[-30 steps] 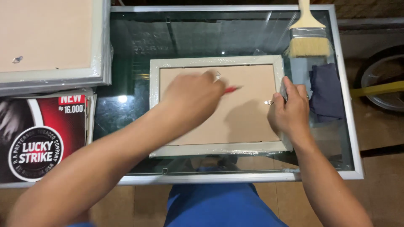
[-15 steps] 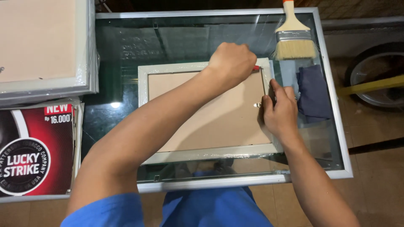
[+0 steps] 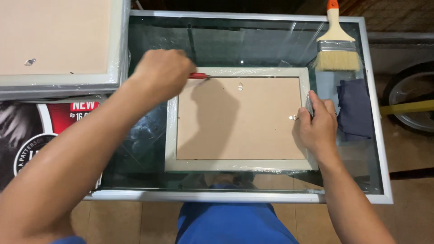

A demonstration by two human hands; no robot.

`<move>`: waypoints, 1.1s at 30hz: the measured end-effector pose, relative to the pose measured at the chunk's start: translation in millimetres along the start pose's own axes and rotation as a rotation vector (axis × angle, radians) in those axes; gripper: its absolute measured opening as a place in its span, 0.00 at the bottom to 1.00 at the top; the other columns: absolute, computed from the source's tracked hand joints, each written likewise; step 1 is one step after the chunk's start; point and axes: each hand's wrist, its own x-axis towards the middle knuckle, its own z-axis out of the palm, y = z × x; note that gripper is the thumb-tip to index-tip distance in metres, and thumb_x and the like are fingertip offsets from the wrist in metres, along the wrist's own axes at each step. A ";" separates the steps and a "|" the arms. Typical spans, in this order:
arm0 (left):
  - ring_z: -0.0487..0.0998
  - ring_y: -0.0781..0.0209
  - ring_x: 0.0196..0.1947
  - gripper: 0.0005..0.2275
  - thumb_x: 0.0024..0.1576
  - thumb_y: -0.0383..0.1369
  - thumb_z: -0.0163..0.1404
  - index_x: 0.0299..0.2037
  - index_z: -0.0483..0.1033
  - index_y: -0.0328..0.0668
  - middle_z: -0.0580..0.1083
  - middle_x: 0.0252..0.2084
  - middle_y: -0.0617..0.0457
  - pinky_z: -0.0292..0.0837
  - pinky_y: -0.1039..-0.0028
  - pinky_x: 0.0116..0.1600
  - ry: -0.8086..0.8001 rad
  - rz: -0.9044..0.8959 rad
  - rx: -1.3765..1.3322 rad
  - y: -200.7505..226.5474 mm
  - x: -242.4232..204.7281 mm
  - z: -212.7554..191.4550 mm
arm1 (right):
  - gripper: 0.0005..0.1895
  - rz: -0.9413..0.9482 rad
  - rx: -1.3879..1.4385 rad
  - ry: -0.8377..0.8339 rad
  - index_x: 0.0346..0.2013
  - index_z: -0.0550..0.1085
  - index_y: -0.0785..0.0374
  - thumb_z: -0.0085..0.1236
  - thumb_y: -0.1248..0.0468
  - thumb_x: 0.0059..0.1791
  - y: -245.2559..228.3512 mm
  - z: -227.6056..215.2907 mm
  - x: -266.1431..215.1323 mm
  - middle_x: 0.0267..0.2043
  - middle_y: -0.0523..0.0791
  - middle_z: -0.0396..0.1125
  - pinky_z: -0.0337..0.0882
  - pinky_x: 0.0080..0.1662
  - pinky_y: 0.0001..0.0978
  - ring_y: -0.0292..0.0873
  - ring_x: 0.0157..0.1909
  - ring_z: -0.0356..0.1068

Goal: The person is assembling picture frames by adjusting metal tabs with a knife, inserting backings, and cleaning the glass surfaces with a brush.

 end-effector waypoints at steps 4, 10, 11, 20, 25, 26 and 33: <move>0.86 0.43 0.39 0.10 0.55 0.29 0.55 0.44 0.86 0.48 0.83 0.39 0.46 0.81 0.54 0.41 -0.140 -0.128 0.015 -30.1 -32.5 3.3 | 0.29 0.002 -0.004 0.010 0.70 0.70 0.55 0.55 0.57 0.53 5.8 2.8 1.0 0.52 0.53 0.65 0.67 0.55 0.49 0.61 0.55 0.68; 0.83 0.36 0.46 0.16 0.58 0.32 0.55 0.57 0.80 0.54 0.81 0.46 0.41 0.79 0.49 0.49 -0.211 -0.289 -0.271 -24.5 -47.8 -21.0 | 0.27 -0.016 0.022 0.029 0.70 0.71 0.53 0.53 0.58 0.54 13.0 7.2 1.2 0.51 0.51 0.65 0.67 0.56 0.48 0.59 0.55 0.68; 0.80 0.30 0.50 0.20 0.59 0.31 0.54 0.63 0.76 0.52 0.79 0.50 0.36 0.77 0.44 0.52 -0.214 -0.333 -0.482 -13.9 -43.9 -33.8 | 0.25 -0.042 0.049 0.050 0.69 0.72 0.52 0.51 0.60 0.56 18.5 7.5 0.0 0.50 0.50 0.65 0.66 0.57 0.47 0.58 0.56 0.68; 0.84 0.46 0.46 0.16 0.51 0.38 0.55 0.51 0.82 0.65 0.82 0.42 0.49 0.82 0.56 0.48 -0.147 -0.087 -0.891 132.9 101.0 24.0 | 0.26 -0.073 0.065 0.108 0.67 0.73 0.52 0.52 0.65 0.53 25.3 13.0 -0.5 0.48 0.50 0.66 0.67 0.56 0.46 0.57 0.55 0.69; 0.85 0.43 0.42 0.15 0.48 0.34 0.52 0.46 0.84 0.57 0.82 0.35 0.46 0.82 0.53 0.45 -0.138 -0.129 -0.917 165.7 145.0 27.5 | 0.26 -0.105 0.092 0.109 0.66 0.74 0.57 0.51 0.69 0.52 12.6 4.9 -0.2 0.46 0.54 0.67 0.67 0.55 0.50 0.62 0.53 0.69; 0.85 0.40 0.42 0.14 0.49 0.32 0.51 0.44 0.85 0.50 0.81 0.35 0.41 0.81 0.51 0.46 -0.155 -0.158 -0.935 167.1 147.7 21.4 | 0.26 -0.104 0.098 0.108 0.66 0.73 0.57 0.51 0.69 0.52 10.9 4.3 0.2 0.46 0.54 0.67 0.67 0.55 0.49 0.62 0.54 0.69; 0.83 0.37 0.46 0.12 0.52 0.32 0.51 0.43 0.85 0.44 0.81 0.39 0.38 0.81 0.51 0.47 -0.229 -0.055 -0.908 169.6 100.7 -11.8 | 0.24 -0.053 0.175 0.081 0.66 0.74 0.53 0.47 0.68 0.54 18.8 3.7 1.8 0.46 0.50 0.68 0.67 0.56 0.45 0.57 0.54 0.70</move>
